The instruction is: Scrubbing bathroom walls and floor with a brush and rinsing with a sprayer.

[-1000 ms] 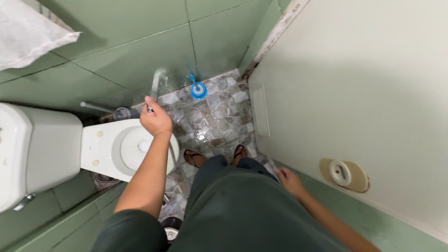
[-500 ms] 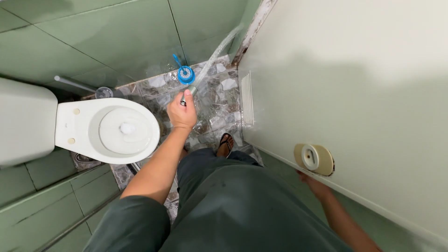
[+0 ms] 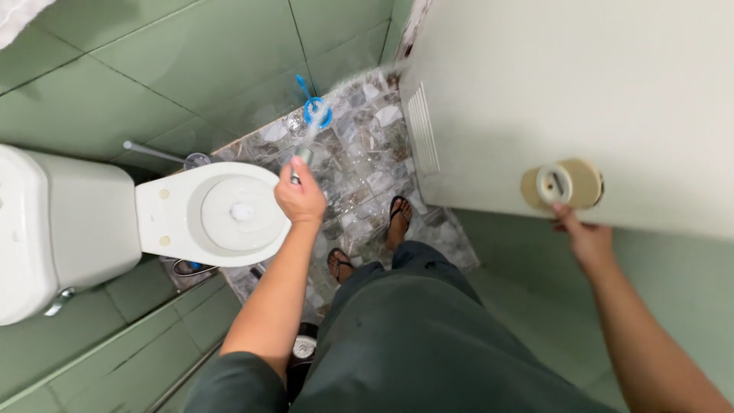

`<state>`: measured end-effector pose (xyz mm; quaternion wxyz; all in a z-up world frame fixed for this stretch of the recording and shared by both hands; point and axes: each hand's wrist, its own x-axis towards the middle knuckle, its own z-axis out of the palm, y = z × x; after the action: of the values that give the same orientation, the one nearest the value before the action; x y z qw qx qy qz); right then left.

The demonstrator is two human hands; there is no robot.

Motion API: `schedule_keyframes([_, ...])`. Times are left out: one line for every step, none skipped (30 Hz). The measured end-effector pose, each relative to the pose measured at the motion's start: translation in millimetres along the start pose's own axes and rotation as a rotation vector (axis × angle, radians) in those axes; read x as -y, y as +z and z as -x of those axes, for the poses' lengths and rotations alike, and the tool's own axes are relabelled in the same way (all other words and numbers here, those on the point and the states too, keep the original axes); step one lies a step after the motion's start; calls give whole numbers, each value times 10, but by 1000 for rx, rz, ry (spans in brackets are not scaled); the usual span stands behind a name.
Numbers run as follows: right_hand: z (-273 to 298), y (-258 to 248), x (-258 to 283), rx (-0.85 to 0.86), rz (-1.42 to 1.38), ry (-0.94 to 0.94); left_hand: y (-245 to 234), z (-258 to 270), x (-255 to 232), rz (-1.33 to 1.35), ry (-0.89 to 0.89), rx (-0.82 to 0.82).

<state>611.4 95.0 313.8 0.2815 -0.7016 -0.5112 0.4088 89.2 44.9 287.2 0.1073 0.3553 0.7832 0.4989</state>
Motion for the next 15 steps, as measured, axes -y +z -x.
schedule_keyframes([120, 88, 164, -38, -38, 19, -107, -44, 34, 29, -35, -44])
schedule_keyframes([167, 183, 357, -70, -75, 26, -204, -109, 62, 62, -71, -102])
schedule_keyframes([228, 290, 387, -71, -79, 24, -280, -146, 102, 62, -67, -103])
schedule_keyframes([297, 403, 407, -81, -73, -6, -370, -181, 140, 55, -55, -146])
schedule_keyframes([354, 506, 427, -90, -67, -35, -446, -216, 167, 49, -42, -188])
schedule_keyframes([398, 606, 384, -99, -71, -36, -507, -242, 166, 54, -35, -184])
schedule_keyframes([434, 699, 341, -104, -75, -103, -560, -267, 159, 43, -58, -161])
schedule_keyframes([465, 764, 303, -105, -73, -171, -609, -263, 147, 32, -86, -141])
schedule_keyframes([584, 838, 409, -111, -71, -173, -612, -206, 209, 38, -85, -138])
schedule_keyframes([659, 930, 533, -106, 6, -188, -595, -194, 262, 7, -16, -88])
schedule_keyframes([724, 1024, 659, -102, 83, -202, -571, -189, 315, -24, 54, -38])
schedule_keyframes([780, 1104, 712, -103, 83, -204, -544, -156, 284, -22, 55, -39])
schedule_keyframes([829, 1189, 764, -85, 131, -215, -513, -128, 259, 8, 72, -8])
schedule_keyframes([877, 1278, 815, -69, 180, -226, -474, -107, 237, 38, 89, 25])
schedule_keyframes([913, 1350, 877, -72, 181, -226, -406, -79, 187, 42, 90, 27])
